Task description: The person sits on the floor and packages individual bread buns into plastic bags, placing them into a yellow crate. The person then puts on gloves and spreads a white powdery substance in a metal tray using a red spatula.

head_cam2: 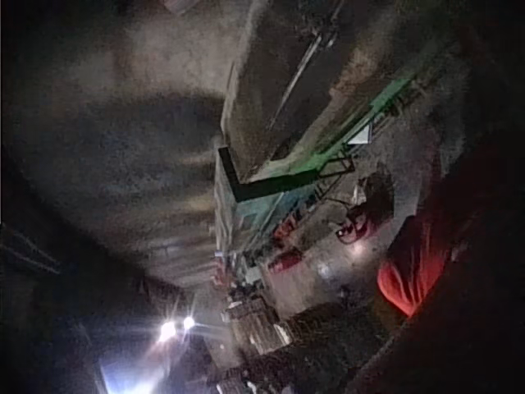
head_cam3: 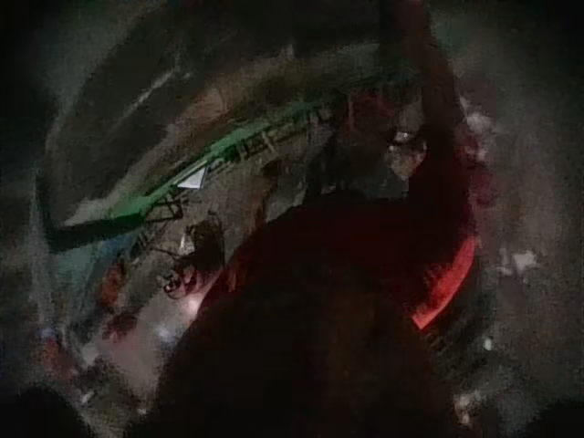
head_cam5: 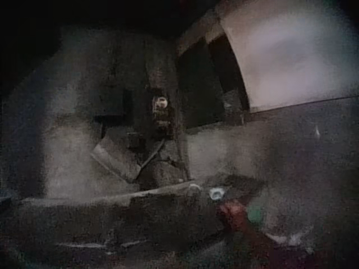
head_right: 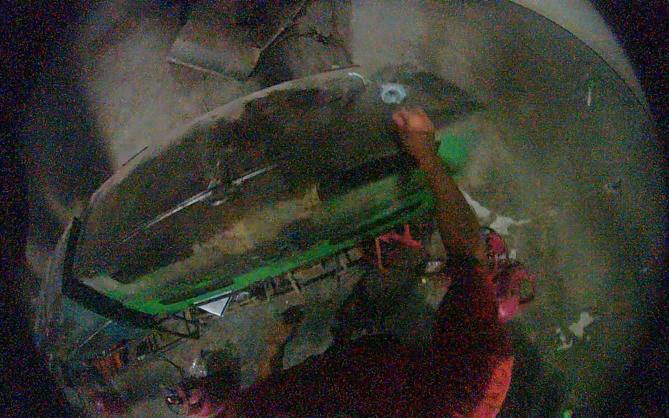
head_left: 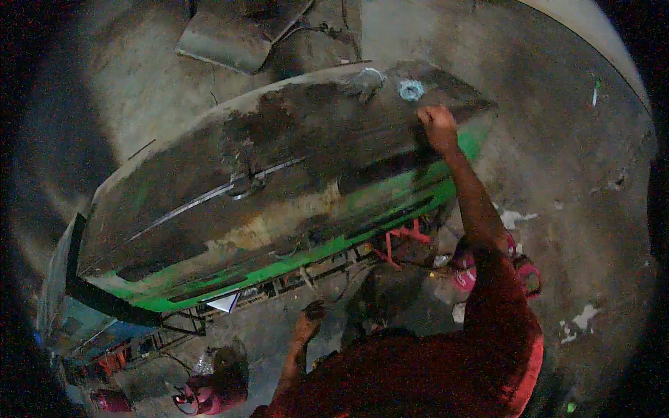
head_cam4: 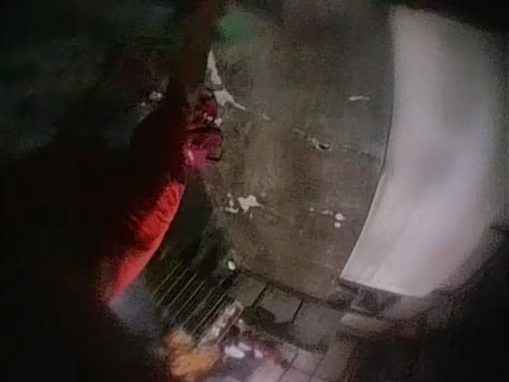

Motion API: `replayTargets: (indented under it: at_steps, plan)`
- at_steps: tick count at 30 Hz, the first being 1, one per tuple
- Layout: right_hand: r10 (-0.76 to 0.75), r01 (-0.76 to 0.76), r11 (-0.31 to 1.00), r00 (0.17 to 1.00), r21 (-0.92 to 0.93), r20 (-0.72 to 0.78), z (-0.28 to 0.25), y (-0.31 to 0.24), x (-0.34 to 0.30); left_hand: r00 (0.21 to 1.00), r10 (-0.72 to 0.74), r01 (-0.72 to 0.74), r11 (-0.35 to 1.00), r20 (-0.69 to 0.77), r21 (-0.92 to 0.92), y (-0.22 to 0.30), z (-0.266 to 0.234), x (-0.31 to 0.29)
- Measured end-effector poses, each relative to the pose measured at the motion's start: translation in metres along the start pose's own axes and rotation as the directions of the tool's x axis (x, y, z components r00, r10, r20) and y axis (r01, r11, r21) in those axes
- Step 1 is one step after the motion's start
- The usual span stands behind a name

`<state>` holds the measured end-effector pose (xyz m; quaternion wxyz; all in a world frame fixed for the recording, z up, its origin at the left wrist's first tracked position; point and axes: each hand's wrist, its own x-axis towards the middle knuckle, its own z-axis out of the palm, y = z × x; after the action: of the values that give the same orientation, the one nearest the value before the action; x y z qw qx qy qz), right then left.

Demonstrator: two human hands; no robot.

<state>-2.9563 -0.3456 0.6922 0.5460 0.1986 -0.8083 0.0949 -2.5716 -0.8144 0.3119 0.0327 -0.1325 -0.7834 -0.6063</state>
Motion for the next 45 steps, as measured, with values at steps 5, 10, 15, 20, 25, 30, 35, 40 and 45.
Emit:
replayTargets:
  at_steps: [5, 10, 15, 20, 25, 30, 35, 40, 45]
  plan:
    - [0.315, -0.081, 0.902, 0.796, -0.424, 0.517, 0.139, 0.051, 0.14, 0.98, -0.181, 0.166, 0.973, -0.079, -0.161, 0.09, 0.024, 0.084]
    - [0.338, 0.028, 0.893, 0.616, -0.449, 0.712, 0.206, 0.081, 0.115, 0.891, -0.357, 0.429, 0.864, -0.279, 0.263, 0.069, 0.022, 0.063]
    - [0.222, 0.049, 0.916, 0.765, -0.399, 0.604, 0.193, 0.087, 0.12, 0.709, -0.532, 0.587, 0.809, -0.462, -0.03, 0.021, 0.001, -0.008]
    - [-0.178, 0.153, 0.964, 0.979, 0.217, 0.1, 0.113, -0.073, 0.136, 0.723, -0.489, 0.656, 0.707, -0.487, 0.264, -0.068, 0.024, -0.05]
    - [-0.734, 0.047, 0.335, 0.64, 0.941, 0.23, 0.065, -0.383, 0.008, 0.761, -0.425, 0.49, 0.872, -0.49, 0.007, -0.119, 0.015, -0.074]
    - [-0.842, -0.404, 0.47, 0.061, 0.785, 0.536, 0.138, -0.517, -0.244, 0.546, -0.682, 0.67, 0.705, -0.486, -0.235, -0.217, 0.007, -0.118]
    - [-0.747, -0.802, 0.455, -0.106, 0.388, 0.657, 0.256, -0.585, -0.478, 0.563, -0.649, 0.582, 0.751, -0.512, -0.312, -0.349, -0.041, -0.184]
    - [-0.792, -0.771, 0.341, 0.073, 0.537, 0.606, 0.404, -0.751, -0.661, 0.194, -0.566, 0.825, 0.536, -0.801, -0.179, -0.603, -0.15, -0.252]
    - [-0.67, -0.472, 0.511, 0.304, 0.718, 0.677, 0.636, -0.853, -0.716, -0.06, -0.648, 0.667, 0.54, -0.759, -0.513, -0.699, -0.376, -0.171]
